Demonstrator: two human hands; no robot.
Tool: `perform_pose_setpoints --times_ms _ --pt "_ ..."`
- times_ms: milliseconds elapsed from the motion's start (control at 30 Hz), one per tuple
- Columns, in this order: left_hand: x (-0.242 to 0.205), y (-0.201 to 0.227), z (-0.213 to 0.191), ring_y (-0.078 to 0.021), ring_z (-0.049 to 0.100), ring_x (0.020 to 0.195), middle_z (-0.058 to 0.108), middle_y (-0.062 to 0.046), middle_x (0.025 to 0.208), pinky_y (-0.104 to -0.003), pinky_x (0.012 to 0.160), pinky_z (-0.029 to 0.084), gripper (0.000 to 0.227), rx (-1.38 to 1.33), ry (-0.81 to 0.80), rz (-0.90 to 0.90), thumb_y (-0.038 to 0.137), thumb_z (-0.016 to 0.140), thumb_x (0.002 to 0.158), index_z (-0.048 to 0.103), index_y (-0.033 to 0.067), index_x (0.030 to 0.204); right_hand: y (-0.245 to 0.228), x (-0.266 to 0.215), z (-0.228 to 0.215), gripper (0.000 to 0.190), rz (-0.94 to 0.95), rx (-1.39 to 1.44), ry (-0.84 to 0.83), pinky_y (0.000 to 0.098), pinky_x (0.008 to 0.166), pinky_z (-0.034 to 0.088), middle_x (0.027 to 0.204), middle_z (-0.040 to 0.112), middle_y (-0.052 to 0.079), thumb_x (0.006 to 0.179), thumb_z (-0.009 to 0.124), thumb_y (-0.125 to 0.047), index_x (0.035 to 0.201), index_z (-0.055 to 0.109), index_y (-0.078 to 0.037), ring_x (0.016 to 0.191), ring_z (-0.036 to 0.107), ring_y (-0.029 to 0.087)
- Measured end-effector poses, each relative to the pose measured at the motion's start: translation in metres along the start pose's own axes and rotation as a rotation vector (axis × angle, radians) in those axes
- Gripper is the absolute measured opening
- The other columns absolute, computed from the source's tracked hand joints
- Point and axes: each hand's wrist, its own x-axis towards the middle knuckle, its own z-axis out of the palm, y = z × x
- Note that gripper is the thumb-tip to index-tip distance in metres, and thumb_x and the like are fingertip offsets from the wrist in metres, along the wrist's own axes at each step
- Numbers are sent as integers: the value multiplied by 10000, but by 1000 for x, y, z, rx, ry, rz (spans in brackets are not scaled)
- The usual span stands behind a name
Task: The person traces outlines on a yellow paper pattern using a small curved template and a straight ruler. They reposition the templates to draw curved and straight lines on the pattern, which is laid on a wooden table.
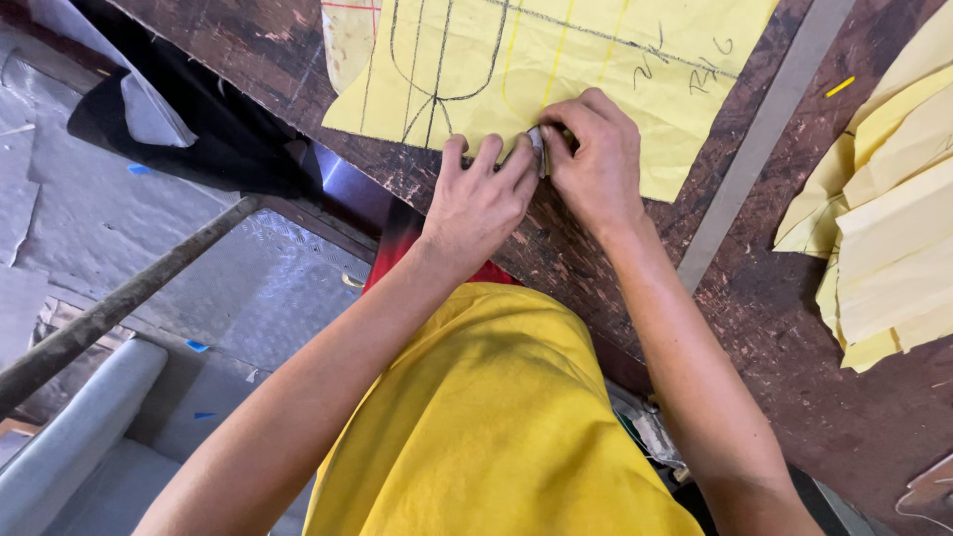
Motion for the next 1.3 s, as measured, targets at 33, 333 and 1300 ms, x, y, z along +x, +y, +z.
perform_pose_setpoints --times_ms 33,333,1300 --pt "1 -1 0 -249 520 1162 569 -74 1343 -501 963 428 387 4 3 1 222 645 885 708 60 1231 0 1 0 121 -2 -5 -8 391 767 524 921 676 129 884 767 2 1003 750 -14 853 680 308" --pt "-1 0 1 -242 514 1157 562 -65 1330 -507 975 426 398 14 10 -5 224 641 899 705 55 1253 2 -4 -4 126 -23 -19 -39 400 763 530 915 684 138 864 743 30 984 750 -9 850 687 317" --pt "-2 -3 8 -247 507 1154 549 -70 1318 -500 979 417 436 75 1 51 209 671 895 678 49 1301 -6 -54 2 103 78 24 36 403 751 531 881 673 143 872 736 42 970 739 10 815 683 309"
